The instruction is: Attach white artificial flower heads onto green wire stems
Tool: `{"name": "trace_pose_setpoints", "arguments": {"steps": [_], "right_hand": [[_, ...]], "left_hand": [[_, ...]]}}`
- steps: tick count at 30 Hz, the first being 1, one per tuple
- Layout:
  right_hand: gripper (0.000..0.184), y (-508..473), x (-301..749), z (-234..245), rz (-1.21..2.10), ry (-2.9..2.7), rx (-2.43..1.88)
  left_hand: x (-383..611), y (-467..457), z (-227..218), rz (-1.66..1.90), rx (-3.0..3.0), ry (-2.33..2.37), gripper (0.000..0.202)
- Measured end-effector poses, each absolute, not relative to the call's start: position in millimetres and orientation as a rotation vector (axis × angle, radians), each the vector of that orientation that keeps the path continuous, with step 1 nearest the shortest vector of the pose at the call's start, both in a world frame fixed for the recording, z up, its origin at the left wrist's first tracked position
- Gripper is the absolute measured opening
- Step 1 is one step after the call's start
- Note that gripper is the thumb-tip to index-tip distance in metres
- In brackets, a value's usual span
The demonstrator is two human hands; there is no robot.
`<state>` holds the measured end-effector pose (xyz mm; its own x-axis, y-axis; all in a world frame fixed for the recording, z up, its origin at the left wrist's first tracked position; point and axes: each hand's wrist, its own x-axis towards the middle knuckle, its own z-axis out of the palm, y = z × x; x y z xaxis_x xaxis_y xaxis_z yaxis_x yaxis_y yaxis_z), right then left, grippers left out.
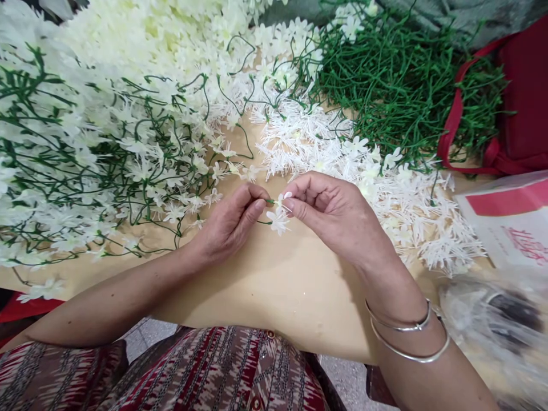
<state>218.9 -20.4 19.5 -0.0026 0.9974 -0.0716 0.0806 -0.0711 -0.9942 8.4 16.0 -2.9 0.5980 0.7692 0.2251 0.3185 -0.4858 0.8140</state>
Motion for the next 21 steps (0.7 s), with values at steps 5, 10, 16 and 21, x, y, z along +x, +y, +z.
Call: {"name": "trace_pose_setpoints", "arguments": {"steps": [5,10,16,21], "right_hand": [[0.035,-18,218,21,1.279,-1.255,-1.324],[0.028,-17,218,19,1.325,-1.23,-1.315],[0.02,-15,220,13,1.348,-1.263,-1.322],[0.018,-16,217,11,1.334,-1.271,-1.305]], "left_hand": [[8,17,-2,0.752,2.114,0.827,0.025],[8,18,1,0.76,2.135,0.809,0.023],[7,17,-3,0.723,2.148,0.807,0.024],[8,14,-5,0.726,2.164,0.842,0.024]]}}
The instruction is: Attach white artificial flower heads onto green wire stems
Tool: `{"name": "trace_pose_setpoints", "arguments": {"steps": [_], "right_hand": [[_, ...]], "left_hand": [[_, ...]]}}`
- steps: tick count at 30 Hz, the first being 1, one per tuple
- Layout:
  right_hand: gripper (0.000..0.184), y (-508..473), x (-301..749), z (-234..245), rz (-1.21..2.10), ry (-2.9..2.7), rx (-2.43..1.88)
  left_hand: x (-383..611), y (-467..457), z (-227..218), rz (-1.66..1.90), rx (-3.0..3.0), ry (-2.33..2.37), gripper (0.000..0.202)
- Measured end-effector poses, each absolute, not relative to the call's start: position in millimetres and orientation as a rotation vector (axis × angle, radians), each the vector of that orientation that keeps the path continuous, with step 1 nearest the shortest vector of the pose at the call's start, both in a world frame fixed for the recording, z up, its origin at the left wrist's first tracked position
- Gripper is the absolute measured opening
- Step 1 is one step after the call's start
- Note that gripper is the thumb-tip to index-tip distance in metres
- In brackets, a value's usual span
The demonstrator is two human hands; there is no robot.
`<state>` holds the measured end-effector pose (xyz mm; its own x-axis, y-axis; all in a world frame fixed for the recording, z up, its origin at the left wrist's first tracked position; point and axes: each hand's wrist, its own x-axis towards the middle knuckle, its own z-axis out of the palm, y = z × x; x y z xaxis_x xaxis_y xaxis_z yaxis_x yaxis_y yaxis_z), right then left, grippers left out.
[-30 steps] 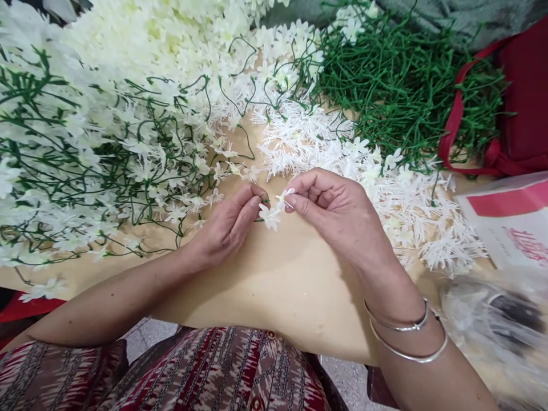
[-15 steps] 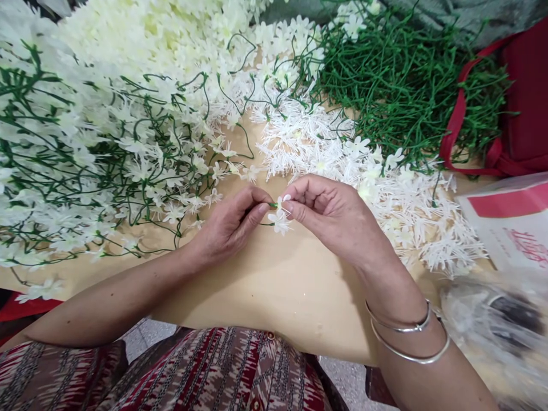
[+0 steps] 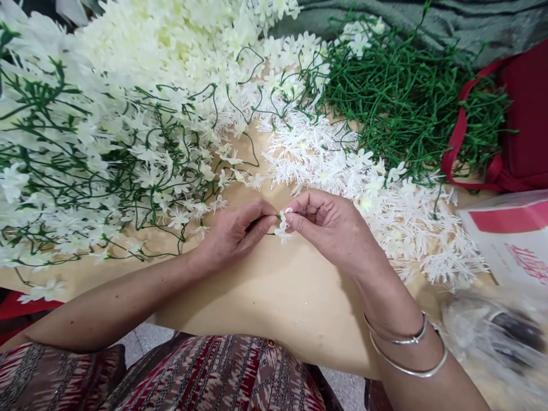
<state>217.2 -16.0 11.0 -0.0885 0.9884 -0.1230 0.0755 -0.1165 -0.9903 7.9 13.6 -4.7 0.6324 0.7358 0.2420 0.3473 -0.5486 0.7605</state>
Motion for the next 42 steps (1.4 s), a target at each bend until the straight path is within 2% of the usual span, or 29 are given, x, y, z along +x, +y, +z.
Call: {"name": "trace_pose_setpoints", "arguments": {"steps": [19,30,42], "right_hand": [[0.021,-16,210,9,1.374,-1.265,-1.32],[0.034,-15,223,15,1.515,-1.105,-1.229],[0.022,-15,217,10,1.441,-1.172,-1.355]], "left_hand": [[7,15,-5,0.694,2.144,0.852,0.025],[10,10,1,0.655,2.112,0.941,0.025],[8,13,-3,0.703,2.117,0.833,0.024]]}}
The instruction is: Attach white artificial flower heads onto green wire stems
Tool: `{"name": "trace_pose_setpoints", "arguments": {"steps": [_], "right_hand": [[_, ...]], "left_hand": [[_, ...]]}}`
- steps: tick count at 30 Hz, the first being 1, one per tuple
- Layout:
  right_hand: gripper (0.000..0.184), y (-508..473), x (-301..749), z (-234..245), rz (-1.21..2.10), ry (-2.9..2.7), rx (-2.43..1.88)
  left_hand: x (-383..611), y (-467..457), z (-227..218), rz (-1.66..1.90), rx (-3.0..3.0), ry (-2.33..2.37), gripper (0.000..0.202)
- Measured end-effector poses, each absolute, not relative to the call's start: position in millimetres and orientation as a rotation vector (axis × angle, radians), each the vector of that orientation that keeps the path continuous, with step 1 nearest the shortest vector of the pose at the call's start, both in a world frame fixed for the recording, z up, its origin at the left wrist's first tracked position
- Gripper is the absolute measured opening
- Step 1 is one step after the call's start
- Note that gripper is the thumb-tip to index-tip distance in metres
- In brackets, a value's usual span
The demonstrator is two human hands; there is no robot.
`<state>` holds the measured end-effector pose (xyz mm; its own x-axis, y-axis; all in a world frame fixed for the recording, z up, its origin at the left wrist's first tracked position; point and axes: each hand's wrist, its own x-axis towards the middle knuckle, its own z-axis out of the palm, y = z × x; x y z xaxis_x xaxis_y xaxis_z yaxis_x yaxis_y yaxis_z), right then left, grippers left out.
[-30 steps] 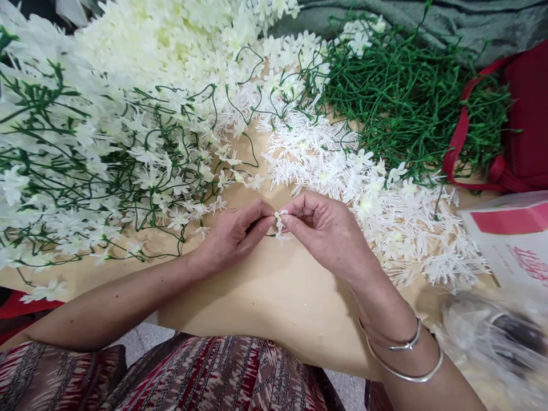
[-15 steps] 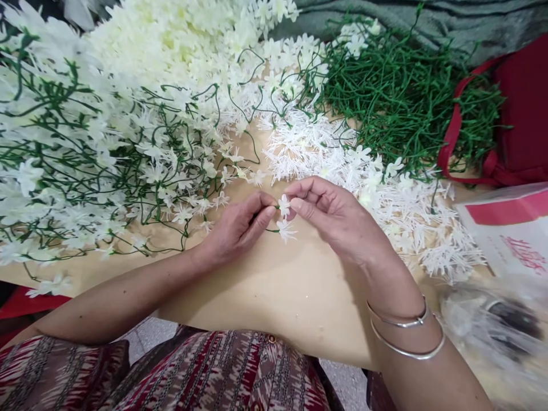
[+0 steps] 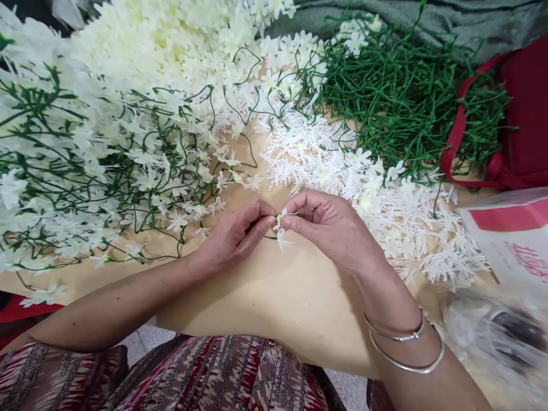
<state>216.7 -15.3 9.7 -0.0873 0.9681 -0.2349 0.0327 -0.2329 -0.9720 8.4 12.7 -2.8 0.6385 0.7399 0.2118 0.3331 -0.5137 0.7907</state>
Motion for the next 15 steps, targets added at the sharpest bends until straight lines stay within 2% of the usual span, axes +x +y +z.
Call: {"name": "trace_pose_setpoints", "arguments": {"steps": [9,15], "right_hand": [[0.021,-12.5,216.8,10.4,1.516,-1.162,-1.357],[0.028,-11.7,223.6,8.5,1.558,-1.116,-1.267]], "left_hand": [[8.0,16.5,-2.5,0.619,2.112,0.843,0.026],[12.4,8.3,4.0,0.737,2.135,0.823,0.024]]}}
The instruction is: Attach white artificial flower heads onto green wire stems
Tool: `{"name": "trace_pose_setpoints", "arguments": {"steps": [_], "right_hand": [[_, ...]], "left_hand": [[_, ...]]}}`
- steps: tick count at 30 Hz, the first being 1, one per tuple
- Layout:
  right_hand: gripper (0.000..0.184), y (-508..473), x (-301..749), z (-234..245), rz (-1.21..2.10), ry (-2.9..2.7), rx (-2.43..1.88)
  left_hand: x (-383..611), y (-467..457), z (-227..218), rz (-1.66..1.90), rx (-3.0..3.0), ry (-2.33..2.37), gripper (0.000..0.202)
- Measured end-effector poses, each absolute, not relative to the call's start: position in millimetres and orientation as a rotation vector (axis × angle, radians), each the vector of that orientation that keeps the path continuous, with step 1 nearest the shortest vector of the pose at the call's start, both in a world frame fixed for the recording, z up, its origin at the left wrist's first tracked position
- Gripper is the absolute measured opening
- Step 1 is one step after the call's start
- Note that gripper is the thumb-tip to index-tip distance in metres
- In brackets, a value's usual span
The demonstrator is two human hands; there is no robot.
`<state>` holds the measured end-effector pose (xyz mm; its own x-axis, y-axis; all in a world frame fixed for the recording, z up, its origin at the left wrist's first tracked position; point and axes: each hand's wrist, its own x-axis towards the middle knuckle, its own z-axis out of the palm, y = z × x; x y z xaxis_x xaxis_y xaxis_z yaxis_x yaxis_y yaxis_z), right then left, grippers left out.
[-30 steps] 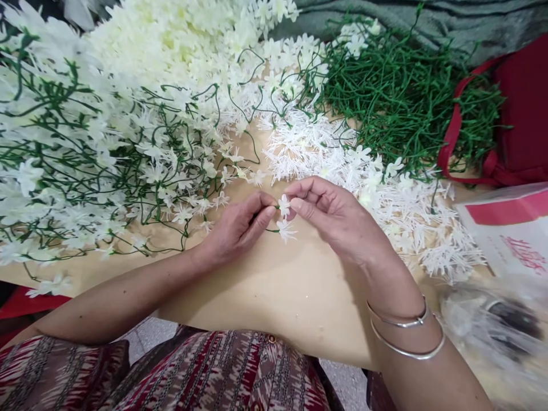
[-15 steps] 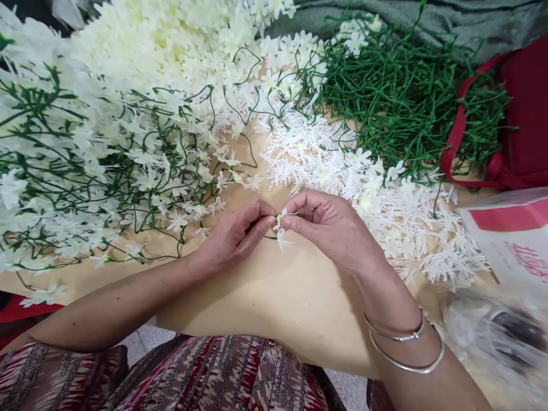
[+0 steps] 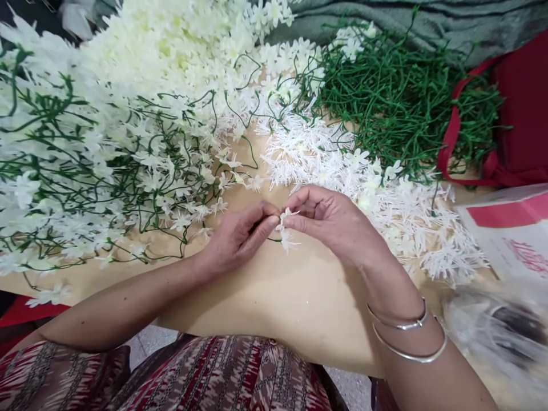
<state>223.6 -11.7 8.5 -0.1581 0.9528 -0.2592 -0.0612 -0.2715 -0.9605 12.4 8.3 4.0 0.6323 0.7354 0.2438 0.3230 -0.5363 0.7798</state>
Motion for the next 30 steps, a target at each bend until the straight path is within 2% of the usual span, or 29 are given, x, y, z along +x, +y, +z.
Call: {"name": "trace_pose_setpoints", "arguments": {"steps": [5,7,10,13,15,19,22,26,30], "right_hand": [[0.032,-12,225,10,1.446,-1.019,-1.196],[0.031,-12,224,9,1.383,-1.03,-1.207],[0.029,-12,222,7,1.315,-1.1,-1.229],[0.024,-13,221,5,1.28,-1.146,-1.244],[0.021,-13,221,5,1.283,-1.146,-1.253],[0.024,-11,218,8,1.312,-1.148,-1.27],[0.022,-8,216,9,1.343,-1.217,-1.222],[0.016,-6,214,3,1.278,-1.343,-1.256],[0.012,-8,211,-1,0.869,-1.586,-1.361]], "left_hand": [[4,23,1,1.204,2.177,1.066,0.03],[-2,37,-6,1.447,2.106,1.1,0.043],[-6,47,-12,1.571,2.061,1.156,0.055],[-2,36,-4,1.477,2.123,1.241,0.058],[2,24,5,1.313,2.292,1.255,0.049],[4,16,10,0.922,2.547,0.858,0.034],[3,23,2,0.731,2.563,0.816,0.026],[-3,38,-7,0.736,2.557,1.065,0.031],[-9,49,-14,0.825,2.526,1.183,0.037]]}}
